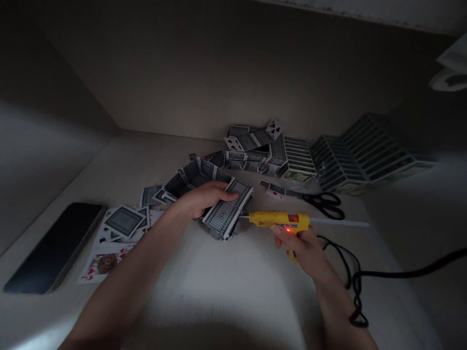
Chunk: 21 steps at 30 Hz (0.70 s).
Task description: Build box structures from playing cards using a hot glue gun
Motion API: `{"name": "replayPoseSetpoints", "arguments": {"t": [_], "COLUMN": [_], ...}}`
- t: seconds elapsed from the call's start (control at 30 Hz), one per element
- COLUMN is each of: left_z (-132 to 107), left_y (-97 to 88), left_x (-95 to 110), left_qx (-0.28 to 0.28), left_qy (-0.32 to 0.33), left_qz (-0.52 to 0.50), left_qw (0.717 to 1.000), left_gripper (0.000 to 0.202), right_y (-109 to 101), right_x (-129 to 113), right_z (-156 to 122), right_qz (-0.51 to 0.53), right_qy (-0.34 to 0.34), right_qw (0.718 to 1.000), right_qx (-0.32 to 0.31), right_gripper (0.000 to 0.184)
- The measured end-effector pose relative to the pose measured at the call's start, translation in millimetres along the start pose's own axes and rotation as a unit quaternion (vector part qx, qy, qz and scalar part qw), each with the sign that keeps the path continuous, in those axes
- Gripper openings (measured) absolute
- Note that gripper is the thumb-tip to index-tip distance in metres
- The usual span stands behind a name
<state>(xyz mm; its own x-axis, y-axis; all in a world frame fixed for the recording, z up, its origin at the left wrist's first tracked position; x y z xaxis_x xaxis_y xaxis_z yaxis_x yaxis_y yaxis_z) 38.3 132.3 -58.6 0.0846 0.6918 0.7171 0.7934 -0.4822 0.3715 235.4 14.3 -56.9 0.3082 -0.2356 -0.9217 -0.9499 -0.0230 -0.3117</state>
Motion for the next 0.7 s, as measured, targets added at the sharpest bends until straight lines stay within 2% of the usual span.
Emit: {"name": "replayPoseSetpoints", "arguments": {"t": [0.2, 0.53, 0.7], "left_z": [-0.3, -3.0, -3.3], "left_y": [-0.3, 3.0, 3.3], "left_x": [-0.2, 2.4, 2.7], "left_qx": [0.017, 0.014, 0.008], "left_qy": [-0.005, -0.012, -0.008], "left_qz": [-0.002, -0.001, -0.004], "left_qw": [1.000, 1.000, 1.000], "left_gripper": [0.034, 0.023, 0.026], "right_y": [1.4, 2.4, 3.3], "right_x": [2.7, 1.3, -0.7], "right_z": [-0.9, -0.5, -2.3], "right_qz": [0.010, 0.021, 0.021], "right_qy": [0.014, 0.020, 0.035], "right_qw": [1.000, 1.000, 0.999], "right_qx": [-0.009, -0.005, -0.020], "right_gripper": [0.043, 0.041, 0.040]}}
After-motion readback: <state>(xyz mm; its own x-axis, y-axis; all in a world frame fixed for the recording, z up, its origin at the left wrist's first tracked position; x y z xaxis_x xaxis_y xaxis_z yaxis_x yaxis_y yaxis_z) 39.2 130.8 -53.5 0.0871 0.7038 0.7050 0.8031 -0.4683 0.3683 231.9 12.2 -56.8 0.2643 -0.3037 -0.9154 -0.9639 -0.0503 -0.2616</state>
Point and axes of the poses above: each hand's wrist, its own z-axis towards the middle knuckle, its own y-axis out of the palm, x = y × z, the point moved 3 cm from there along z, towards the middle knuckle, and after that the axes turned 4 degrees about -x, right-handed, at the moved point
